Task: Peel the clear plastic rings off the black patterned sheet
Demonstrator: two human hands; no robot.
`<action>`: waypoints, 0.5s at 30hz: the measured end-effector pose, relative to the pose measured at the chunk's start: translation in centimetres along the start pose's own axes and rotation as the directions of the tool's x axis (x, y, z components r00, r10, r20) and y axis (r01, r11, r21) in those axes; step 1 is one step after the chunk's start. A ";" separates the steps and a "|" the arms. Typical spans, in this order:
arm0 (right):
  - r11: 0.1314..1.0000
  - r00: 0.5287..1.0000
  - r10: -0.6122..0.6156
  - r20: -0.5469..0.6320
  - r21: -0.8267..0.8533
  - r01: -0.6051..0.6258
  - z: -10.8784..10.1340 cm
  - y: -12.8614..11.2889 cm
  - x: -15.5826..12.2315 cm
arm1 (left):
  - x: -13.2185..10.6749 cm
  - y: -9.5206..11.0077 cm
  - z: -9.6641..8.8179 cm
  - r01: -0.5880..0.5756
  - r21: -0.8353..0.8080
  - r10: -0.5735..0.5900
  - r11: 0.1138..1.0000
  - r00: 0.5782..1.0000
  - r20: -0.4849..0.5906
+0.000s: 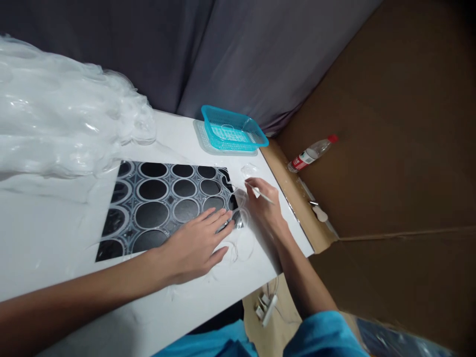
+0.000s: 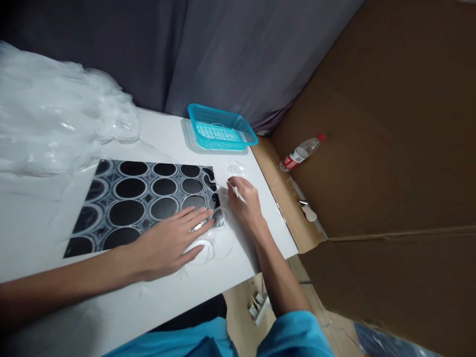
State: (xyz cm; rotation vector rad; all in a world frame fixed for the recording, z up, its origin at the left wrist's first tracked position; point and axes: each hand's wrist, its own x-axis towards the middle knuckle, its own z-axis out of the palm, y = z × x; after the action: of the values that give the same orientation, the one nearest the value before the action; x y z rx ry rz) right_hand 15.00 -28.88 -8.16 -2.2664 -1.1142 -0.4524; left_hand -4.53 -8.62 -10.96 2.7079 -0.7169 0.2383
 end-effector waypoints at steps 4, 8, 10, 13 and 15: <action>0.999 0.994 0.029 -0.101 -0.040 -0.034 0.0 3.4 4.4 | 0.0 0.0 0.2 0.007 -0.007 -0.007 1.000 1.000 -0.003; 0.996 0.977 0.043 -0.209 -0.069 -0.059 -0.9 5.5 9.1 | 0.0 0.1 0.2 0.007 -0.017 -0.007 1.000 1.000 0.001; 0.997 0.966 0.029 -0.257 -0.063 -0.047 -1.4 5.6 11.3 | 0.0 0.2 0.0 0.017 -0.023 -0.017 1.000 1.000 0.001; 0.998 0.953 -0.050 -0.299 -0.060 0.033 -1.9 5.4 14.5 | 0.1 0.2 -0.3 0.018 -0.026 -0.019 0.999 1.000 -0.019; 0.993 0.943 -0.103 -0.316 -0.083 0.081 -1.6 5.5 16.6 | 0.1 0.2 -0.5 -0.001 -0.018 0.000 1.000 0.999 -0.054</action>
State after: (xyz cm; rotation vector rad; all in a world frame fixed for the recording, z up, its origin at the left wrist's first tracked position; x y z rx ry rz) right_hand 29.19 -22.46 -0.12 -2.1057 -1.0511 -0.8753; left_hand -4.58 -8.64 -10.42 2.6736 -0.7003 0.3024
